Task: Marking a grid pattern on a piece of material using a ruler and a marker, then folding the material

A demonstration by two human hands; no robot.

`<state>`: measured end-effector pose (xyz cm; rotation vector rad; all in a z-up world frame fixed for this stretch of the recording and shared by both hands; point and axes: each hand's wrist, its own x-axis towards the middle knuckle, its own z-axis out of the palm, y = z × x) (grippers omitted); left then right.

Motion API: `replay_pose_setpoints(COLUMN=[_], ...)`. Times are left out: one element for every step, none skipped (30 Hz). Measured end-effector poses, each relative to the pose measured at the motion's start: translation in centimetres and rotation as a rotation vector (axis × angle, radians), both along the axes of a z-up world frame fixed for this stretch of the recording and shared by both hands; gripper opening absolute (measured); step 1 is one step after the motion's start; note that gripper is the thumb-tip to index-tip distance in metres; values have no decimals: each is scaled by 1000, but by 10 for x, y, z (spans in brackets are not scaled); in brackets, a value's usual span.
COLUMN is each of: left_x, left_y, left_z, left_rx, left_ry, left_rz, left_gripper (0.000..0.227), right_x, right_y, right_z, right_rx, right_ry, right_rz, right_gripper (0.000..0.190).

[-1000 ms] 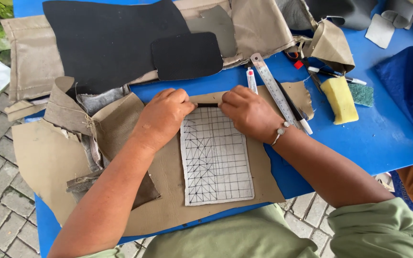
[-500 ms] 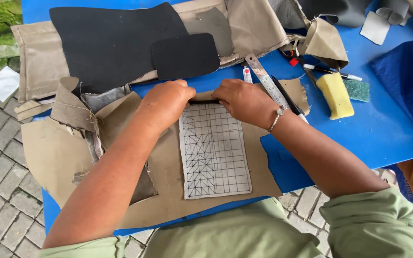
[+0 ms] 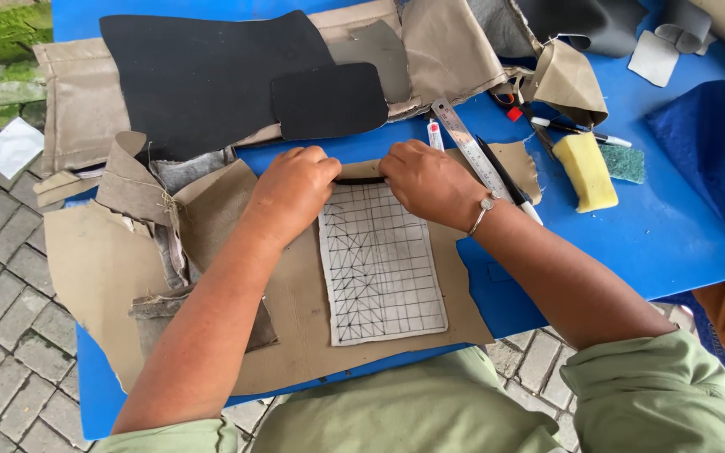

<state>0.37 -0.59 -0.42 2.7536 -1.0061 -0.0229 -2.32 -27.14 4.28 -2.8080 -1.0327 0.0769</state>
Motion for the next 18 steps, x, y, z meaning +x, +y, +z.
replay_pose_setpoints(left_x=[-3, -6, -9, -8, -8, -8, -8, -7, -7, -11, -15, -19, -19, -18, -18, -17, -18, -18], left_y=[1, 2, 2, 2, 3, 3, 3, 2, 2, 1, 0, -1, -2, -3, -4, -3, -3, -3], left_z=[2, 4, 6, 2, -3, -8, -12, -17, -21, -15, -9, -3, -4, -5, -6, -7, -7, -7], left_rx=[-1, -13, -25, -27, -45, -63, -63, -64, -64, -64, -54, -44, -43, -41, -38, -38, -30, -23], left_ry=[1, -60, -121, -120, -133, -146, -144, -154, -163, -162, -184, -207, -205, -219, -233, -230, -229, -228], left_rz=[1, -12, -26, -27, -23, -18, -16, -29, -42, -40, -48, -56, -56, -59, -61, -60, -66, -72], left_gripper=[20, 16, 13, 13, 12, 12, 12, 11, 10, 10, 11, 11, 11, 11, 13, 13, 13, 13], right_x=[-1, -1, -2, 0, 1, 1, 0, -1, -2, -1, 0, 0, 0, 1, 1, 0, -1, -3], right_y=[1, 1, 0, 0, -1, -2, -3, -3, -4, -5, -6, -8, -9, -10, -12, -12, -12, -13], right_z=[1, 3, 4, 1, -1, -4, -3, -3, -2, -4, -7, -10, -13, -15, -18, -16, -13, -11], right_rx=[-1, -5, -10, -11, -18, -25, -26, -11, 5, 5, 4, 4, 5, 44, 82, 83, 94, 105], right_ry=[1, -33, -67, -66, -96, -125, -124, -135, -146, -145, -188, -230, -229, -255, -280, -278, -290, -302], right_rz=[1, 11, 19, 17, 38, 59, 62, 77, 92, 94, 128, 163, 164, 175, 186, 187, 186, 186], right_gripper=[22, 21, 20, 20, 20, 21, 21, 21, 21, 21, 20, 19, 19, 19, 19, 19, 18, 17])
